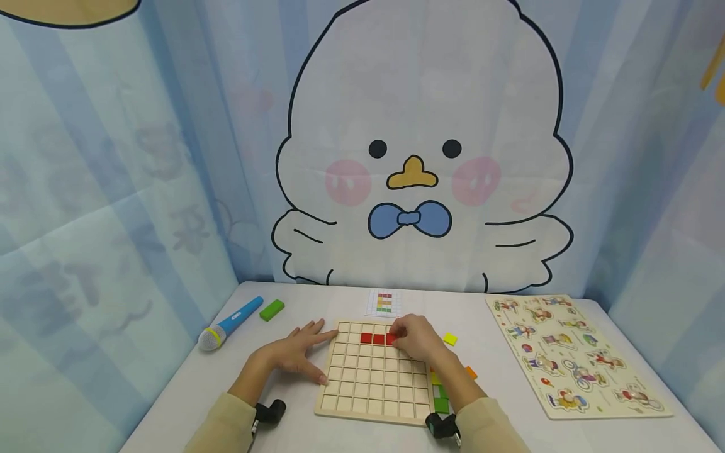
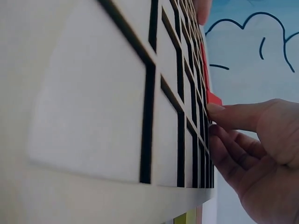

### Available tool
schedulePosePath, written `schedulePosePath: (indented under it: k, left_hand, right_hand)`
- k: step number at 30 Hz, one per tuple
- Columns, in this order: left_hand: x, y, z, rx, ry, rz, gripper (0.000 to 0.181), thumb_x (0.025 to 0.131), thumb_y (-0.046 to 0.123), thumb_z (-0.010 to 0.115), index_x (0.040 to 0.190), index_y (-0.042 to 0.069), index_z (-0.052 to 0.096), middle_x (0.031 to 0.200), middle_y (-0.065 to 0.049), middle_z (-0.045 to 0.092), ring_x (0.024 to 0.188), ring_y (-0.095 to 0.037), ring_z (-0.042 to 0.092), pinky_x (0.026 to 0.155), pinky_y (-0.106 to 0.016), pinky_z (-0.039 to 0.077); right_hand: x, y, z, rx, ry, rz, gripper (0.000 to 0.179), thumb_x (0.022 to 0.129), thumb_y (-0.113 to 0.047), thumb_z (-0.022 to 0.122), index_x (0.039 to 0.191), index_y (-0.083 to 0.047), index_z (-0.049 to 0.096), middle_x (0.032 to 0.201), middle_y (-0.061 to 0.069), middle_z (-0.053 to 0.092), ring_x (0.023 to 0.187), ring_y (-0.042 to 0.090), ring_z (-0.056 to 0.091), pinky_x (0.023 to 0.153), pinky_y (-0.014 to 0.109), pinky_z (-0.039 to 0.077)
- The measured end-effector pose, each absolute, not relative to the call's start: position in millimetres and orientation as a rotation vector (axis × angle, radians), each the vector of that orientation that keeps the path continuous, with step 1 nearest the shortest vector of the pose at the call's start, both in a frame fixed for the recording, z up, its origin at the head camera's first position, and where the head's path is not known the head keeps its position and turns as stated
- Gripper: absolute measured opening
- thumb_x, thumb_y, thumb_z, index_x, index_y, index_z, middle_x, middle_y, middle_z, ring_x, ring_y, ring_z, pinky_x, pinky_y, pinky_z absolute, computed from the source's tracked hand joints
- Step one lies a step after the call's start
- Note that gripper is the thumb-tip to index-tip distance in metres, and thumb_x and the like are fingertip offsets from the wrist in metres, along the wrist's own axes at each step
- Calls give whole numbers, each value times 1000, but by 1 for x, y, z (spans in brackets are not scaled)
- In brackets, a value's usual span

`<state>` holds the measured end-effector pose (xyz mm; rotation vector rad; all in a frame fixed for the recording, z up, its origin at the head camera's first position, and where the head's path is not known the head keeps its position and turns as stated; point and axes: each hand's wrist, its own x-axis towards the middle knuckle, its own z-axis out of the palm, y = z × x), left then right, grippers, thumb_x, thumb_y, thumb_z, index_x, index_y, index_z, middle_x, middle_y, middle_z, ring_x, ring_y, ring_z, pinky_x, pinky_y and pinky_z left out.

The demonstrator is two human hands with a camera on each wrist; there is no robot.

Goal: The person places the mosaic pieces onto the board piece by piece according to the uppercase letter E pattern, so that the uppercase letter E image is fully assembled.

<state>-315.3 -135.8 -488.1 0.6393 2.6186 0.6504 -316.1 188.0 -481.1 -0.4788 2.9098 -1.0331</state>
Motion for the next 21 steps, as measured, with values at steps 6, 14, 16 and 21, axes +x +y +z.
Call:
schedulePosePath:
  k: [6,14,16,21]
  left_hand:
    - [-315,-136,-490,646,2620,655,104,73,56,90,161,33,39,175,-15,12,163,-37,4,131,-59,4]
    - [-316,-135,-492,643,2630,657,105,73,56,90,161,33,39,175,-15,13,164,-36,4,131,-59,4]
    - [-317,-135,-492,643,2631,654,104,73,57,90,161,34,39,175,-14,12,164,-36,4,131,-59,4]
    - [-317,-136,-490,629,2623,652,105,73,58,89,161,35,38,176,-13,11,164,-35,2,131,-58,3]
  right_hand:
    - [-311,187,-480,-517,2953,-940,21,91,-4,78,112,-3,79,98,2,68,83,13,53,74,29,48]
    - [-310,193,-481,-446,2930,-1023,31,92,-11,78,122,-2,75,99,1,70,86,14,58,80,33,53]
    - [-308,195,-480,-417,2918,-1066,30,94,-14,77,121,-4,75,101,1,70,88,14,58,81,34,53]
    - [-298,200,-472,-400,2912,-1180,32,97,-23,75,125,-6,73,109,1,71,93,15,60,82,32,54]
